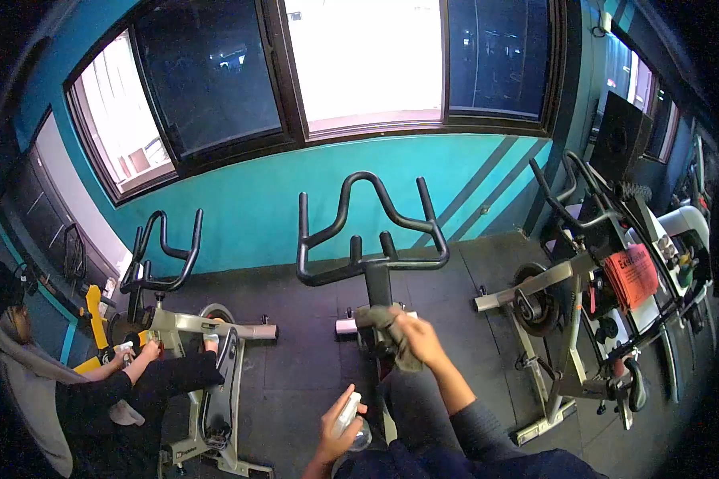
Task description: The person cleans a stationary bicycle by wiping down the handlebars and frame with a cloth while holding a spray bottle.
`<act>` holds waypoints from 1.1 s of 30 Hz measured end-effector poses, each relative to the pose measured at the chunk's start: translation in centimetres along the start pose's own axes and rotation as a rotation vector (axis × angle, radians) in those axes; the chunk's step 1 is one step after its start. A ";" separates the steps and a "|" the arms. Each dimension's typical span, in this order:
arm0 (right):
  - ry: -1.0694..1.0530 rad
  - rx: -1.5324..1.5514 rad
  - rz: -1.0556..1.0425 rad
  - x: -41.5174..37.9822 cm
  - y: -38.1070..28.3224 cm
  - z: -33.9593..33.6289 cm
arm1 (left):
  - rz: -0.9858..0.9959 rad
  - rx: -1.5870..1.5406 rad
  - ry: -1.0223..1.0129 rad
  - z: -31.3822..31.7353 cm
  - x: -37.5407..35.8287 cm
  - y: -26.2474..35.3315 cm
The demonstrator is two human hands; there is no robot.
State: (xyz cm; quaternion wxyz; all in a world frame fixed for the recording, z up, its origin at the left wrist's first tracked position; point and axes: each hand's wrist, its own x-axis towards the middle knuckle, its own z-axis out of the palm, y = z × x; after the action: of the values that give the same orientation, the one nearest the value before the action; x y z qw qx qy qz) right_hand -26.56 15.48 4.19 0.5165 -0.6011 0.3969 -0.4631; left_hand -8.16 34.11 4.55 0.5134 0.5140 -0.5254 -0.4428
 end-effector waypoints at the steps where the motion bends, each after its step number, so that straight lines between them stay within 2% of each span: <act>1: 0.138 -0.011 -0.102 0.4 -1.9 -0.3 | 0.048 0.012 -0.004 -0.2 0.1 -0.6; 4: 0.470 -0.141 -0.422 2.4 -7.5 -1.2 | 0.024 0.033 -0.004 -0.5 0.1 -1.7; 6: 0.471 -0.135 -0.596 4.0 -10.0 -1.1 | 0.011 0.033 0.001 -0.8 0.2 -2.1; 7: 0.499 -0.314 -0.667 5.5 -9.2 -1.4 | 0.008 0.034 0.009 -0.9 0.4 -2.2; 8: 0.464 -0.432 -0.708 7.1 -8.1 -1.4 | -0.003 0.030 0.014 -1.0 0.6 -2.3; 10: 0.391 -0.886 -0.669 9.7 -6.5 -0.1 | 0.003 0.039 0.029 -1.2 1.0 -2.4; 12: 0.218 -1.164 -0.586 12.8 -2.6 2.2 | -0.008 0.072 0.042 -1.3 1.3 -2.8; 13: 0.096 -1.257 -0.521 14.5 2.1 3.0 | -0.001 0.091 0.037 -1.3 1.5 -2.4; 14: -0.040 -1.375 -0.483 14.4 3.8 3.5 | 0.008 0.112 0.031 -1.4 1.6 -2.3; 16: 0.013 -1.459 -0.509 15.8 4.8 4.8 | 0.011 0.153 0.037 -1.9 1.9 -2.6; 18: -0.116 -1.494 -0.652 17.0 5.3 4.9 | 0.025 0.166 0.023 -1.9 1.8 -3.3; 20: -0.299 -1.559 -0.760 18.4 5.6 5.1 | -0.053 0.106 0.050 -1.6 1.9 -3.6; 21: -0.398 -1.615 -0.747 18.6 4.9 5.8 | -0.069 0.112 0.032 -1.6 1.9 -4.0; 22: -0.403 -1.628 -0.845 19.3 5.4 6.4 | -0.084 0.119 0.012 -1.6 1.9 -4.3; 25: -0.444 -1.617 -0.856 20.5 7.2 9.2 | -0.117 0.128 -0.051 -1.8 2.1 -5.0; 27: -0.196 -1.714 -0.823 20.7 8.4 11.4 | -0.125 0.106 -0.042 -1.6 2.3 -5.3; 28: -0.203 -1.708 -0.820 20.9 8.9 12.3 | -0.123 0.085 -0.038 -1.5 2.3 -5.5; 30: -0.068 -1.618 -0.767 21.2 9.5 13.7 | -0.144 0.095 -0.041 -1.5 2.5 -6.2; 33: -0.058 -1.589 -0.663 22.2 9.8 16.1 | -0.180 0.115 -0.058 -1.3 2.8 -6.7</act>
State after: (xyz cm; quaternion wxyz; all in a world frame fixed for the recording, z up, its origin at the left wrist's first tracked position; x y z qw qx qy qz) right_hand -5.29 -3.19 -2.87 -0.2091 -0.8807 0.3941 -0.1594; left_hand -6.15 30.84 -1.80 0.4259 0.5749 -0.5163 -0.4707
